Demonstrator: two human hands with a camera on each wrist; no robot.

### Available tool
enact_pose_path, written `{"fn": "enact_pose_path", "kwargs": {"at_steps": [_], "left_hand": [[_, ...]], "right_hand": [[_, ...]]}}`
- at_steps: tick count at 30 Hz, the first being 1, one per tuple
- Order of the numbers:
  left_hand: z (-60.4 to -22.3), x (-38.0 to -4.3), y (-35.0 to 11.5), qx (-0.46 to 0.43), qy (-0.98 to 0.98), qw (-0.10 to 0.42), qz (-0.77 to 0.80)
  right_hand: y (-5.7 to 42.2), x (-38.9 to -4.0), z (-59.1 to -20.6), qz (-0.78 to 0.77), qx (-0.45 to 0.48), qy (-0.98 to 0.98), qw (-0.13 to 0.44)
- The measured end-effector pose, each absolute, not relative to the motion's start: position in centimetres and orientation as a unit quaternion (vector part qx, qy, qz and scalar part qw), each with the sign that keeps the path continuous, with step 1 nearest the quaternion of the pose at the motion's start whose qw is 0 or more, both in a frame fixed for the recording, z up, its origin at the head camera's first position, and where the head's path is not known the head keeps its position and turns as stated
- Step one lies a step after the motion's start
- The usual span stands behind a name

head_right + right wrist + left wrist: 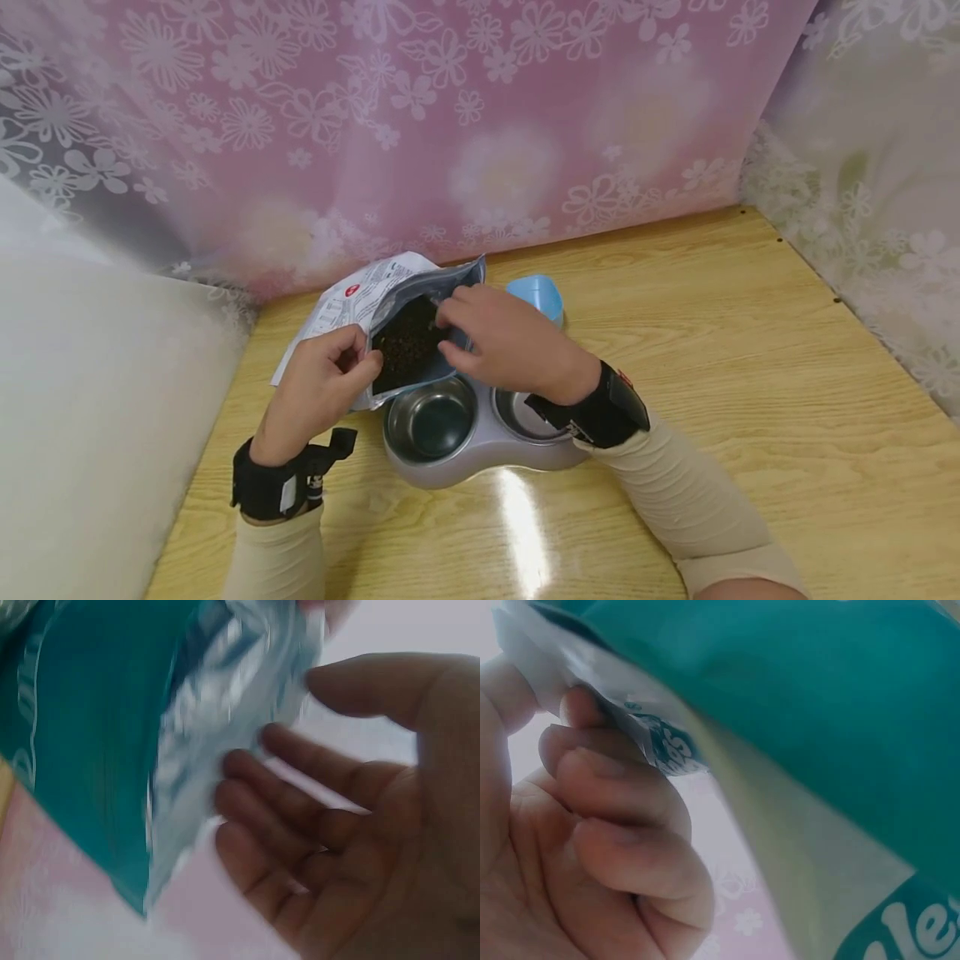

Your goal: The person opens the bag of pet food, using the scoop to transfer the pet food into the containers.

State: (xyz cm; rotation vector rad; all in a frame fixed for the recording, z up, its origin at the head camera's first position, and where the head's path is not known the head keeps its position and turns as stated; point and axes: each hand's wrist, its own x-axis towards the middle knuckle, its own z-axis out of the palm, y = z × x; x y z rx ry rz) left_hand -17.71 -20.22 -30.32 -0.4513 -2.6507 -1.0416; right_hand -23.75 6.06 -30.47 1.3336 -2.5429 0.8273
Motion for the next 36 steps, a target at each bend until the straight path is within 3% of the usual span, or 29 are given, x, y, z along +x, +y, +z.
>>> {"fn": "enact_pose_path", "kwargs": {"at_steps": [3, 7, 17, 36], "left_hand": [[-30.4, -17.8, -20.2, -0.158, -0.911, 0.130, -0.357], [-30.4, -17.9, -20.2, -0.158, -0.913, 0.134, -0.352], [-30.4, -17.9, -20.2, -0.159, -0.911, 0.143, -0.352], [-30.4, -17.9, -20.2, -0.163, -0.913, 0.127, -0.353]], "right_hand": [[5.0, -23.0, -30.9, 0.245, 0.524, -0.811, 0.085], [4.2, -22.3, -31.6, 0.207, 0.566, -0.797, 0.028], [4.2, -22.1, -31.9, 0.192, 0.531, -0.825, -0.022], [4.1, -21.9, -31.9, 0.171, 0.532, -0.829, -0.021]]}}
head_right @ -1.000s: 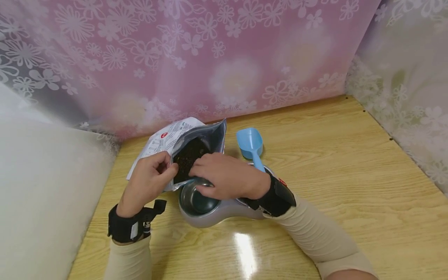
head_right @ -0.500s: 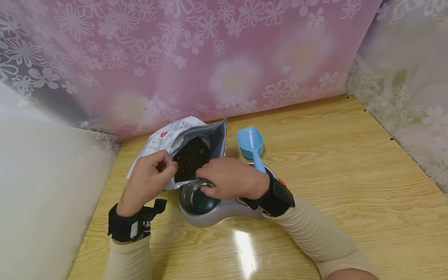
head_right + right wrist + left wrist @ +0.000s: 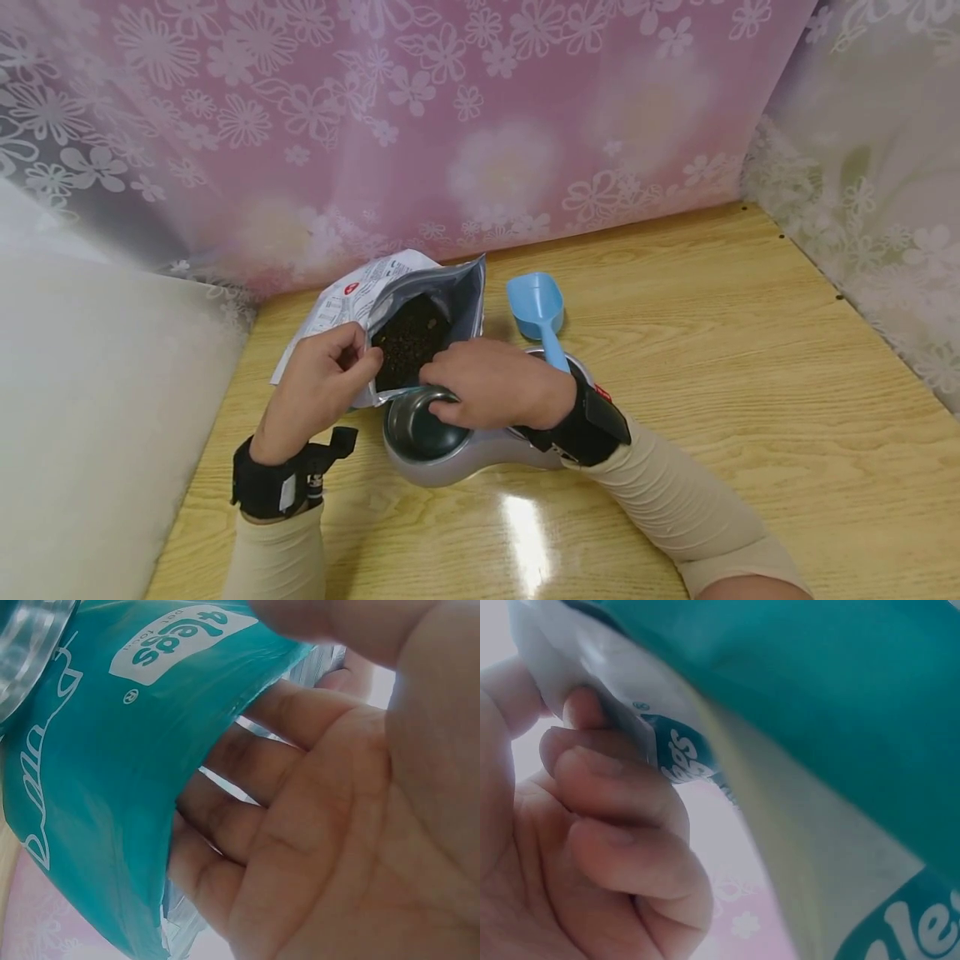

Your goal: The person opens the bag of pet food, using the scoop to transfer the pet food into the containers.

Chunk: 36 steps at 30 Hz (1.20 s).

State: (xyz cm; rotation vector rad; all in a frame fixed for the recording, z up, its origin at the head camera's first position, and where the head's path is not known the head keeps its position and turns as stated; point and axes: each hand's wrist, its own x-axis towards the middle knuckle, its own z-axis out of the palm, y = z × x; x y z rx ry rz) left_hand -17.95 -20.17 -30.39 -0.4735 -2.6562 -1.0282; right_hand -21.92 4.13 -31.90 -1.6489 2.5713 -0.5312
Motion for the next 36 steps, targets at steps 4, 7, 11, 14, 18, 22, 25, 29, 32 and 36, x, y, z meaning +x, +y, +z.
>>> {"fn": "enact_pose_path", "kwargs": {"at_steps": [4, 7, 11, 14, 18, 22, 25, 29, 32, 36], "left_hand": [[-30.5, -18.0, -20.3, -0.171, -0.909, 0.129, -0.357], [-30.5, -18.1, -20.4, -0.176, -0.907, 0.138, -0.355], [-30.3, -18.1, -20.4, -0.170, -0.910, 0.122, -0.358], [-30.2, -18.1, -20.6, -0.170, -0.913, 0.098, -0.359], [-30.2, -18.1, -20.7, -0.192, -0.916, 0.092, -0.340], [-30.2, -18.1, -20.6, -0.226, -0.913, 0.095, -0.326], [-30.3, -18.1, -20.5, -0.247, -0.911, 0.096, -0.316], [-30.3, -18.1, -20.5, -0.254, -0.911, 0.097, -0.309], [-30.3, -18.0, -20.4, -0.255, -0.912, 0.096, -0.307], [-30.3, -17.8, -20.1, -0.260, -0.916, 0.107, -0.287]], "right_hand": [[3.9, -22.0, -32.0, -0.176, -0.531, 0.829, 0.019], [3.6, -22.0, -32.0, -0.185, -0.536, 0.824, 0.010], [3.4, -22.1, -32.3, -0.187, -0.543, 0.819, 0.001], [3.3, -22.2, -32.5, -0.185, -0.544, 0.818, 0.005], [3.2, -22.4, -32.8, -0.183, -0.546, 0.818, -0.007], [2.9, -22.6, -33.2, -0.185, -0.545, 0.817, -0.033], [2.7, -22.8, -33.4, -0.195, -0.542, 0.816, -0.049], [2.4, -23.1, -33.6, -0.206, -0.541, 0.813, -0.065], [2.2, -23.1, -33.7, -0.207, -0.543, 0.811, -0.071], [2.3, -23.2, -33.8, -0.211, -0.536, 0.814, -0.069]]}}
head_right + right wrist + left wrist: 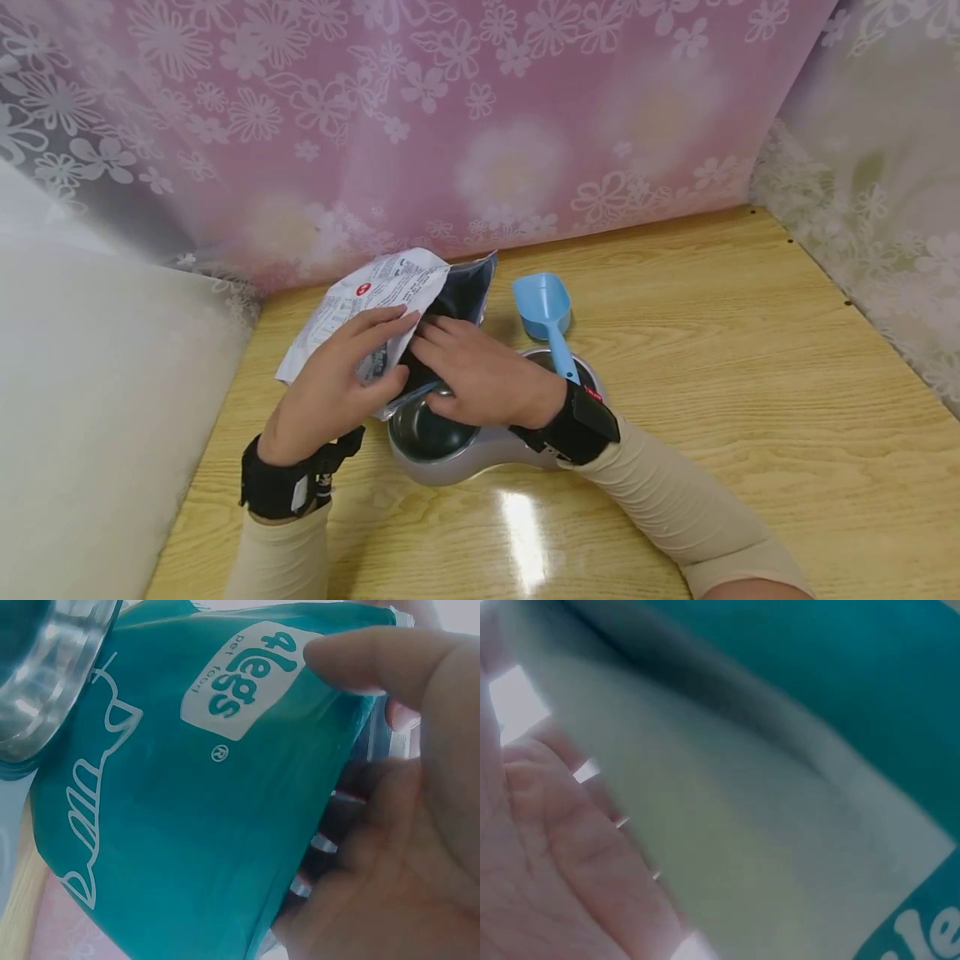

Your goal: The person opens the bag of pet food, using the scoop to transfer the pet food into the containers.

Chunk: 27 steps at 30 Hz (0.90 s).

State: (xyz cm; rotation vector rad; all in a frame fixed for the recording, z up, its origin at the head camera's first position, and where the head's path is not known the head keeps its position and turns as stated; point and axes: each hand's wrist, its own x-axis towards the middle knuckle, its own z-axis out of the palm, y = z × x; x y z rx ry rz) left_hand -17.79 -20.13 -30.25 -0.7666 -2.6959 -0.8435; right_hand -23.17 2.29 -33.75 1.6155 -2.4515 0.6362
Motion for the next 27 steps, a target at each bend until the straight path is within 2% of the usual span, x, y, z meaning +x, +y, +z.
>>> {"fn": "enact_pose_path", "kwargs": {"at_steps": [6, 11, 18, 21, 27], "left_hand": [[-30.1, -17.8, -19.7, -0.227, -0.920, 0.125, -0.293], [-30.0, -17.9, -19.6, -0.187, -0.919, 0.144, -0.316], [-30.0, -17.7, -19.8, -0.188, -0.922, 0.114, -0.320], [-30.0, -17.6, -19.8, -0.185, -0.923, 0.108, -0.318], [-30.0, -17.5, -20.0, -0.179, -0.924, 0.107, -0.319]], "right_hand": [[2.7, -23.3, -33.6, 0.205, 0.522, -0.826, 0.063], [3.9, -23.8, -32.4, 0.234, 0.487, -0.837, 0.085], [8.5, -25.9, -30.4, 0.281, 0.302, -0.903, 0.121], [10.8, -27.2, -30.7, 0.262, 0.215, -0.937, 0.089], [13.9, -29.8, -32.2, 0.198, 0.145, -0.967, -0.067]]}}
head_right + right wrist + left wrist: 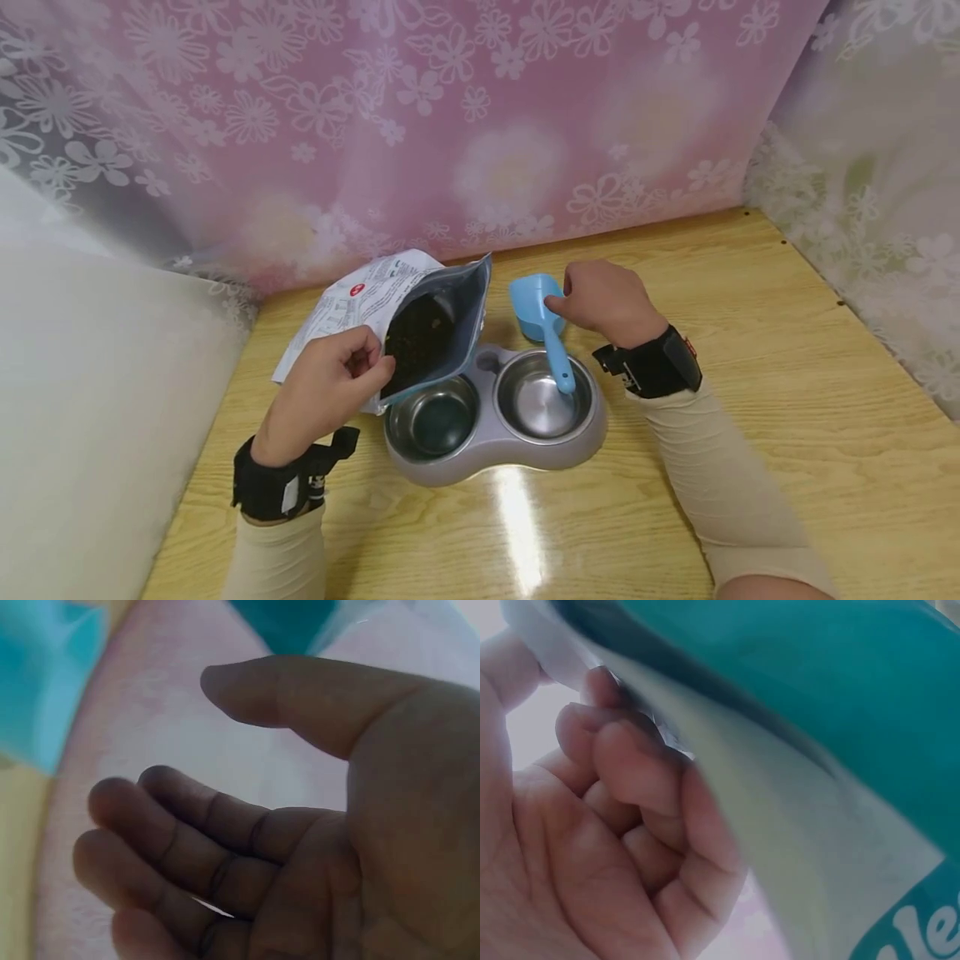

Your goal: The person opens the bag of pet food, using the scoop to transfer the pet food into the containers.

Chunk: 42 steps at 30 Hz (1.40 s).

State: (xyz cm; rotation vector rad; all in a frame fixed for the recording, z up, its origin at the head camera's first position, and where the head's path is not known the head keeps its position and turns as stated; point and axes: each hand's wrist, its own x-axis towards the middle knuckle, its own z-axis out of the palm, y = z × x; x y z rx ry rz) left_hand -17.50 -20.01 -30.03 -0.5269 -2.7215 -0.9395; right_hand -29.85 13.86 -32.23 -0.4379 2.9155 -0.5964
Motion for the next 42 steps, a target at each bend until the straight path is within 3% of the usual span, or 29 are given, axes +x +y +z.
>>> {"fn": "enact_pose_path", "kwargs": {"at_steps": [9, 18, 26, 42], "left_hand": [[-30.1, -17.5, -20.0, -0.175, -0.926, 0.104, -0.319], [-30.1, -17.6, -20.0, -0.180, -0.926, 0.092, -0.319], [-30.1, -17.5, -20.0, -0.177, -0.926, 0.090, -0.319], [-30.1, -17.5, -20.0, -0.179, -0.927, 0.090, -0.316]], "right_hand": [[13.5, -31.5, -34.5, -0.171, -0.151, 0.962, 0.147], [12.9, -31.7, -35.3, -0.172, -0.156, 0.957, 0.172], [12.9, -31.8, -36.0, -0.169, -0.178, 0.942, 0.231], [12.5, -32.1, -36.0, -0.191, -0.190, 0.949, 0.164]]}}
